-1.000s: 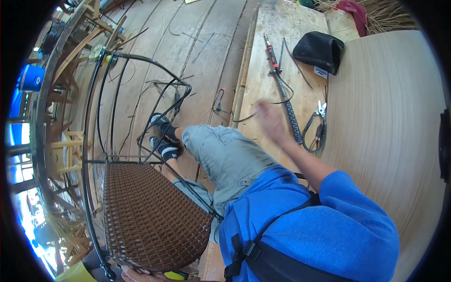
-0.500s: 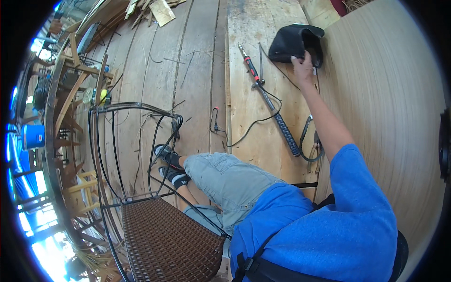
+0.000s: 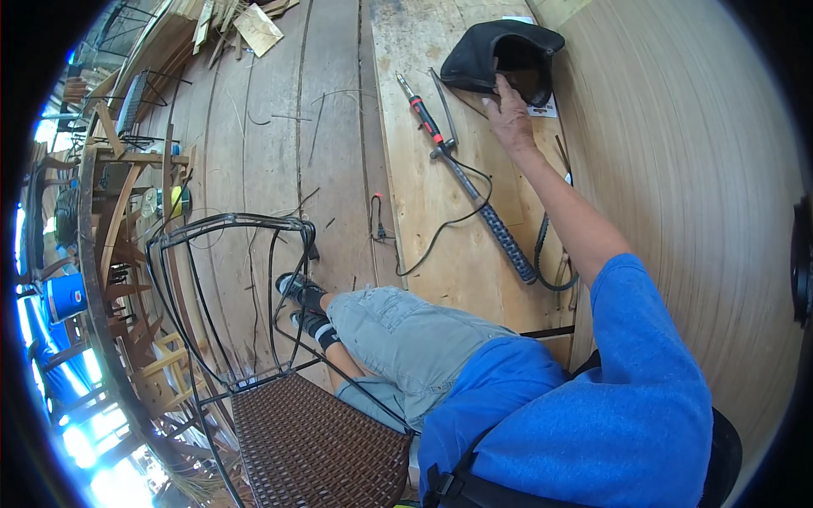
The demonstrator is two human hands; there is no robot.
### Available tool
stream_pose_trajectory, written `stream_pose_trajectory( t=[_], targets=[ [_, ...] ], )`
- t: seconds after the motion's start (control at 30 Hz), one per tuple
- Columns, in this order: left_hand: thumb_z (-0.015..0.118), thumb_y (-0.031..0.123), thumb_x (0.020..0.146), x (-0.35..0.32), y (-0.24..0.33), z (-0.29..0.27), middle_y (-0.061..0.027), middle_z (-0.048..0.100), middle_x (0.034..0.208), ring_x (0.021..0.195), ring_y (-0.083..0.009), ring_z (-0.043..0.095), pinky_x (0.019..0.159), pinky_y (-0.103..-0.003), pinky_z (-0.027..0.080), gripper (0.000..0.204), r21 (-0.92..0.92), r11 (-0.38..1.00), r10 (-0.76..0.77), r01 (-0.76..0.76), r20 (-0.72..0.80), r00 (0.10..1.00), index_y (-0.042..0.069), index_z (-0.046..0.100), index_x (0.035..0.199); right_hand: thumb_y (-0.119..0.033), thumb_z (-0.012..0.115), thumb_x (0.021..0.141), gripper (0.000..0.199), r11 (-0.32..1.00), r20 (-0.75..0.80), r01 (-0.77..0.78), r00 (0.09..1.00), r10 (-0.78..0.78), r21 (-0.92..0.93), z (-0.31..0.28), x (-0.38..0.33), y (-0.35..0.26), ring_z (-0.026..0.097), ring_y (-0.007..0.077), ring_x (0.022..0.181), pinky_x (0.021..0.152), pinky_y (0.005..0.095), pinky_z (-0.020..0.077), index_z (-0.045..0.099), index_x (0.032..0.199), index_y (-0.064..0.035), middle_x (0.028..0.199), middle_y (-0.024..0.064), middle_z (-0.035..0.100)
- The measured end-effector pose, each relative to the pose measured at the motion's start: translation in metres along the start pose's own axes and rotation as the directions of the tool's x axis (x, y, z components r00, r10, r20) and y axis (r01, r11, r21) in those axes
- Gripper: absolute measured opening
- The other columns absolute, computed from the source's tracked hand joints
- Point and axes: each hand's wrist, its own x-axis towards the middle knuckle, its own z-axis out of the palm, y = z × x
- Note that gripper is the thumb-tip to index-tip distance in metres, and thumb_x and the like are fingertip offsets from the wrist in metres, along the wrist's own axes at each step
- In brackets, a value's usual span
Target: Repairing a woven chair by securing weaving material with a hammer and a soldering iron.
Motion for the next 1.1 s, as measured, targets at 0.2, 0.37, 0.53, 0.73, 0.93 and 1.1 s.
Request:
stream_pose_trajectory(
  t=[0.2,0.37,0.53,0.73,0.93,1.1],
  targets=[
    [0.045,0.04,0.088,0.005,-0.011,-0.004,-0.0351,0.043,0.119,0.101,-0.0465,0.045,0.092,-0.045,0.035,0.058,0.033,0.998,0.055,-0.054,-0.024,0.998,-0.011,0.045,0.115,-0.021,0.052,0.083,0.048,0.994,0.232,-0.097,0.967,0.104,-0.041,-0.012,0.009,-0.021,0.057,0.0382,0.09,0.079,0.0432,0.0442,0.04,0.126,-0.0062,0.096,0.0216,0.059],
    [0.045,0.04,0.088,0.005,-0.035,-0.018,-0.0355,0.044,0.118,0.1,-0.0464,0.046,0.091,-0.045,0.035,0.057,0.093,0.994,0.066,-0.06,-0.059,0.996,-0.012,0.046,0.114,-0.022,0.046,0.086,0.033,0.998,0.083,-0.066,0.994,0.068,-0.022,-0.05,0.031,-0.031,0.057,0.0374,0.091,0.08,0.0426,0.0451,0.051,0.116,-0.0092,0.098,0.0197,0.061],
    [0.044,0.039,0.089,-0.006,-0.066,-0.049,-0.0359,0.044,0.117,0.099,-0.0462,0.046,0.091,-0.045,0.035,0.057,0.249,0.967,0.059,-0.048,-0.039,0.998,-0.012,0.046,0.113,-0.02,0.045,0.087,0.031,0.931,0.354,0.149,0.935,-0.024,-0.332,-0.029,0.082,0.042,0.053,0.0329,0.104,0.089,0.0384,0.0431,0.054,0.113,-0.0069,0.112,0.017,0.056],
    [0.043,0.038,0.089,-0.002,-0.088,-0.111,-0.0364,0.045,0.116,0.099,-0.046,0.047,0.09,-0.046,0.035,0.056,0.485,0.872,0.052,-0.071,0.054,0.997,-0.012,0.047,0.112,-0.009,0.046,0.081,0.018,0.928,0.381,0.317,0.897,-0.226,-0.194,0.003,0.138,0.107,0.059,0.0365,0.07,0.06,0.0424,0.0459,0.058,0.077,0.004,0.072,0.0238,0.058],
    [0.043,0.038,0.09,-0.001,-0.1,-0.145,-0.0369,0.046,0.114,0.098,-0.0459,0.047,0.09,-0.046,0.035,0.055,0.578,0.812,0.065,-0.085,0.056,0.996,-0.013,0.048,0.111,-0.012,0.045,0.083,0.018,0.871,0.548,0.403,0.812,-0.2,-0.28,0.055,0.135,0.165,0.056,0.0349,0.08,0.069,0.0411,0.0435,0.056,0.086,0.0021,0.083,0.0218,0.056],
    [0.042,0.037,0.09,-0.036,-0.126,-0.111,-0.0373,0.046,0.113,0.097,-0.0457,0.048,0.089,-0.047,0.036,0.054,0.514,0.858,0.043,-0.016,-0.04,0.998,-0.013,0.048,0.11,-0.015,0.045,0.084,0.021,0.771,0.535,0.514,0.8,-0.273,-0.375,0.076,0.21,0.146,0.053,0.0336,0.089,0.075,0.0401,0.0415,0.055,0.094,0.0006,0.093,0.0202,0.055]
  ],
)
